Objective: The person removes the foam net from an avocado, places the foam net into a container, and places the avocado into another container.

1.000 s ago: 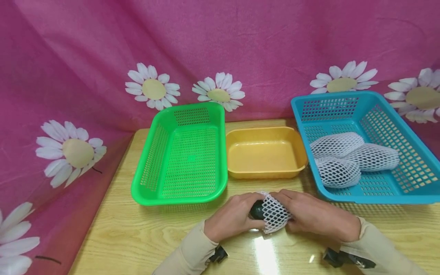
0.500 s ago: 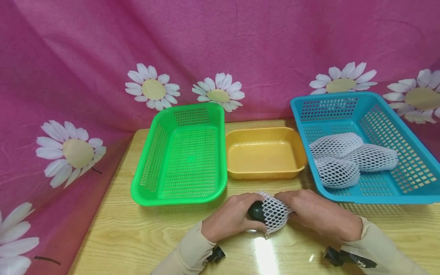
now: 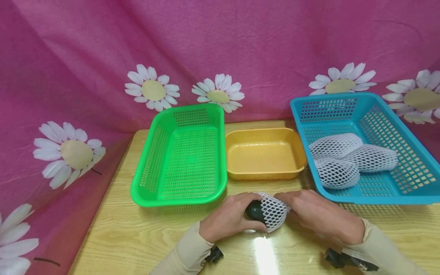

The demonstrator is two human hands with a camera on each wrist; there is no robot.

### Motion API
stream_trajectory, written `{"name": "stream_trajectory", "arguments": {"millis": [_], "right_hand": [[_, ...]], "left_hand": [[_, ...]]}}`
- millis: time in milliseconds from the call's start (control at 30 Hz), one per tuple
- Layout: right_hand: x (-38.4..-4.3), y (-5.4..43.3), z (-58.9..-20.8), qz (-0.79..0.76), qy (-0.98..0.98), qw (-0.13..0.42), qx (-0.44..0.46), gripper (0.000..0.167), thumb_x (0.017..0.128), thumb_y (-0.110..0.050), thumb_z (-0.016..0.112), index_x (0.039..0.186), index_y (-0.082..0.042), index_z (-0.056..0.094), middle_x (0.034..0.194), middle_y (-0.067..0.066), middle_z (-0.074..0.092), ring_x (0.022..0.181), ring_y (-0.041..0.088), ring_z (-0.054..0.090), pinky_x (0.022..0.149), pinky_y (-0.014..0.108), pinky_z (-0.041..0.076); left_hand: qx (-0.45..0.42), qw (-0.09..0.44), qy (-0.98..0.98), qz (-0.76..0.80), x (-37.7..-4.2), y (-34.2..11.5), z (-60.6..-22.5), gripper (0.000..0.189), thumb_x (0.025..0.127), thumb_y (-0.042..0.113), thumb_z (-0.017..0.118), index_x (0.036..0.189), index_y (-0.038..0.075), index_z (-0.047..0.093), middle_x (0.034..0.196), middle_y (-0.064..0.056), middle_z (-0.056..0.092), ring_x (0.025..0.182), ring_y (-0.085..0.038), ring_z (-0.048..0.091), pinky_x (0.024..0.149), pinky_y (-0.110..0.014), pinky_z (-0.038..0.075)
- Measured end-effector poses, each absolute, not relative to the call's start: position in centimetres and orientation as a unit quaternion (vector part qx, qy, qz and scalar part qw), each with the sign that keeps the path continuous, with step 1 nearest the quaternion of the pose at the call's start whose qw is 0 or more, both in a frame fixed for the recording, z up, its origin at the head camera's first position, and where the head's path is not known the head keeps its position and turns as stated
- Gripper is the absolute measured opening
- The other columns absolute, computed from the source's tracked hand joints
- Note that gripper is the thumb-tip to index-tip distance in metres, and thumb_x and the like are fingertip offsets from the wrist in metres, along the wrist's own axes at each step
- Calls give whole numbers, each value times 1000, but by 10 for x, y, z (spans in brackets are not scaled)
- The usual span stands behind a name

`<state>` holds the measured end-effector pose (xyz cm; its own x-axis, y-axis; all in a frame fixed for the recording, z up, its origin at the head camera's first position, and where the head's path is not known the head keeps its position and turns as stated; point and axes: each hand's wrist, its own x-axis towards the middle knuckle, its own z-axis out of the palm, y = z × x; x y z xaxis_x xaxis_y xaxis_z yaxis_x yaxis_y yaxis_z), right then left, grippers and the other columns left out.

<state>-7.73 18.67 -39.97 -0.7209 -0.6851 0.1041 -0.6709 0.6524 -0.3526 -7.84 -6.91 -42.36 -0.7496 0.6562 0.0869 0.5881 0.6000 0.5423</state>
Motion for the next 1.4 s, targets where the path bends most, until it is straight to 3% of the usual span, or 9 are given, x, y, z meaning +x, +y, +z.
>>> {"name": "stream_trajectory", "arguments": {"millis": [433, 667, 833, 1000, 1200, 1400], "right_hand": [[-73, 185, -396, -133, 922, -6, -362, 31, 84, 3, 73, 99, -22, 64, 86, -12, 70, 74, 8, 70, 59, 30, 56], [-68, 182, -397, -126, 930, 13, -344, 27, 89, -9, 74, 113, -19, 66, 95, -9, 71, 84, 8, 71, 70, 31, 61], [-63, 183, -400, -136, 929, 22, -342, 67, 84, -23, 79, 145, -10, 55, 119, -3, 71, 107, 13, 69, 90, 38, 61], [-64, 182, -407, -130, 923, 24, -360, 92, 78, -36, 88, 153, -4, 46, 129, 5, 68, 116, 22, 68, 98, 43, 59], [-66, 177, -415, -128, 922, -3, -366, 83, 82, -34, 87, 148, 0, 49, 125, 9, 70, 111, 23, 70, 94, 42, 61], [-65, 173, -420, -112, 917, -17, -383, 78, 87, -31, 82, 149, 2, 47, 135, 12, 65, 118, 27, 69, 98, 44, 60]], "left_hand": [[339, 69, 897, 275, -79, -71, -422, 67, 83, 49, 84, 133, 12, 61, 127, -2, 73, 112, -10, 71, 97, -21, 57], [349, 71, 896, 267, -79, -71, -423, 70, 84, 48, 83, 138, 11, 58, 132, -4, 71, 118, -12, 70, 102, -22, 56], [362, 71, 888, 274, -79, -72, -424, 68, 85, 42, 84, 139, 11, 56, 132, -3, 70, 118, -12, 68, 104, -22, 55], [368, 72, 886, 272, -78, -70, -425, 66, 88, 39, 81, 142, 11, 55, 134, -4, 68, 120, -13, 68, 104, -22, 54], [367, 79, 886, 270, -76, -68, -427, 71, 89, 40, 80, 147, 11, 51, 139, -7, 67, 125, -15, 67, 108, -24, 53], [371, 74, 886, 268, -76, -68, -429, 80, 84, 44, 84, 147, 9, 49, 138, -7, 66, 124, -15, 66, 109, -26, 53]]}}
